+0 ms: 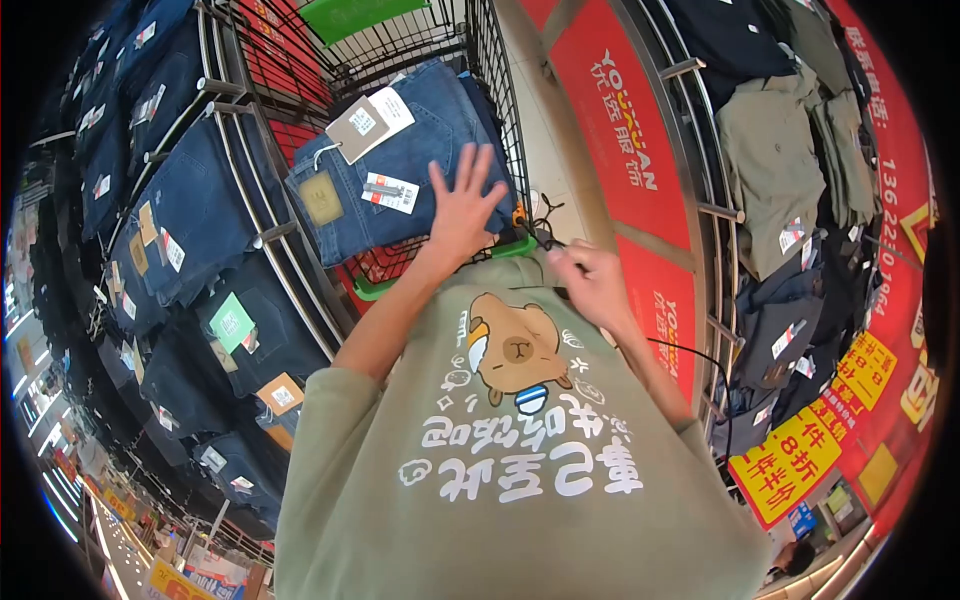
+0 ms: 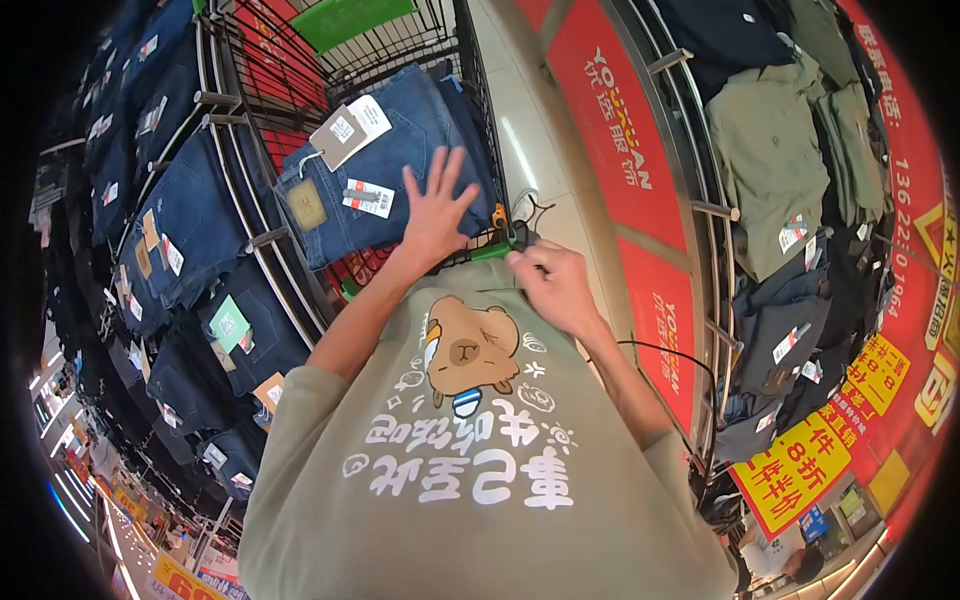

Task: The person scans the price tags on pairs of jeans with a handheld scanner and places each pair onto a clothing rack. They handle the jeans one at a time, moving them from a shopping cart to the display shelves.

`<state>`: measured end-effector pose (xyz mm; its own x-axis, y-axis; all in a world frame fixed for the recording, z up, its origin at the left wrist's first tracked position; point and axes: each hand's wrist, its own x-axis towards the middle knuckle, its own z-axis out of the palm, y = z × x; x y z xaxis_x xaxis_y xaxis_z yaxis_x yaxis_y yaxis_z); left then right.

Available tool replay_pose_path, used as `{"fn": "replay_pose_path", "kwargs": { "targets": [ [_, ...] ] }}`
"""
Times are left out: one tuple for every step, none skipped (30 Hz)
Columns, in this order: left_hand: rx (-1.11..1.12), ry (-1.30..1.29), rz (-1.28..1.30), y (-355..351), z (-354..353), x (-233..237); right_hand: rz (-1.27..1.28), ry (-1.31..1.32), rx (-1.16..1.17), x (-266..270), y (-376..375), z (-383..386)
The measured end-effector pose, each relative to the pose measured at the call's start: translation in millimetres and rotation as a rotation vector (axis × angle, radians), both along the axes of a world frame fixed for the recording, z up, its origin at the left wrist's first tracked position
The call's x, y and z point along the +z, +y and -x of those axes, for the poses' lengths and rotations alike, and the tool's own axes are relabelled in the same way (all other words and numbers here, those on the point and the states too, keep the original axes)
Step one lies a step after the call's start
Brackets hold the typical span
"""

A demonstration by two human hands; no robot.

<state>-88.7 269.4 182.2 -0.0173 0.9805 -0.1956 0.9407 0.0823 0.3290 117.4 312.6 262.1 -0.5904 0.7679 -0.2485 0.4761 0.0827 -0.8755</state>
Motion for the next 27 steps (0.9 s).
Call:
{"fn": "replay_pose_path", "kwargs": {
  "targets": [
    [-0.146,0.038,-0.064,5.1,-6.2,-1.3,-0.002,-0.010,0.004,5.2,-1.5,2.2],
    [-0.321,0.138,-0.211,9.8,-13.8,-15.3,-0.029,-0.037,0.118,11.8,-3.0,7.8],
    [-0.377,0.161,-0.158,13.1,-20.0,-28.5,-0.047,-0.066,0.231,16.2,-6.4,9.3],
    [-0.436,0.181,-0.102,14.8,-25.8,-34.0,-0.042,-0.076,0.234,16.7,-10.2,6.3],
    [-0.434,0.169,-0.101,14.7,-33.2,-39.0,-0.030,-0.093,0.180,15.9,-13.4,2.3],
    [-0.426,0.181,-0.039,16.2,-39.2,-40.9,-0.021,-0.107,0.127,13.3,-15.2,-1.6],
    [-0.423,0.192,0.030,13.7,-44.2,-42.5,-0.012,-0.114,0.126,6.5,-20.0,-8.4],
    [-0.423,0.185,0.035,6.8,-44.3,-51.2,0.117,-0.103,-0.040,-3.4,-22.9,-17.0],
    [-0.338,0.092,-0.167,-2.4,-39.6,-66.0,0.240,-0.087,-0.209,-9.3,-21.7,-22.2],
    [-0.257,-0.003,-0.366,-5.1,-34.1,-66.8,0.242,-0.085,-0.219,-8.7,-18.6,-22.5],
    [-0.228,-0.050,-0.338,-9.1,-33.4,-68.1,0.222,-0.123,-0.158,-4.7,-17.9,-23.4],
    [-0.227,-0.052,-0.322,-16.7,-32.5,-70.9,0.204,-0.157,-0.093,-2.1,-20.2,-23.7],
    [-0.342,0.049,-0.249,-18.4,-27.9,-76.5,0.171,-0.109,-0.073,-2.1,-24.1,-19.2],
    [-0.457,0.151,-0.181,-17.9,-24.4,-81.7,0.168,-0.102,-0.076,-1.8,-23.3,-17.0],
    [-0.450,0.183,-0.234,-22.3,-25.4,-81.4,0.133,-0.165,0.011,-0.1,-23.0,-16.3],
    [-0.450,0.188,-0.238,-22.9,-27.1,-81.9,0.093,-0.227,0.100,1.5,-20.3,-14.6],
    [-0.460,0.230,-0.157,-25.2,-30.7,-82.7,0.082,-0.251,0.125,5.5,-18.6,-11.7],
    [-0.462,0.273,-0.072,-25.6,-32.5,-82.3,0.080,-0.248,0.132,4.8,-22.0,-8.8],
    [-0.448,0.279,-0.069,-24.1,-33.0,-83.3,0.036,-0.166,0.174,4.0,-27.8,-6.6],
    [-0.416,0.260,-0.069,-23.5,-33.9,-85.0,-0.004,-0.084,0.217,4.8,-33.4,-6.6],
    [-0.387,0.242,-0.071,-21.7,-33.2,-86.8,-0.004,-0.079,0.232,10.0,-34.8,-5.9],
    [-0.374,0.241,-0.063,-22.3,-33.4,-85.6,0.045,-0.072,0.213,20.9,-36.9,-5.2],
    [-0.339,0.239,-0.087,-22.1,-33.1,-84.4,0.094,-0.065,0.196,30.7,-38.3,-4.5],
    [-0.303,0.239,-0.115,-20.4,-31.4,-84.1,0.094,-0.063,0.213,37.9,-36.9,-4.5],
    [-0.289,0.238,-0.108,-22.0,-30.8,-85.1,0.103,-0.095,0.182,45.2,-36.5,-7.2],
    [-0.296,0.188,-0.093,-26.4,-29.8,-85.6,0.115,-0.128,0.153,50.4,-39.1,-11.3],
    [-0.299,0.148,-0.088,-25.9,-25.1,-86.4,0.078,-0.112,0.189,48.2,-40.9,-15.9]
  ]
}}
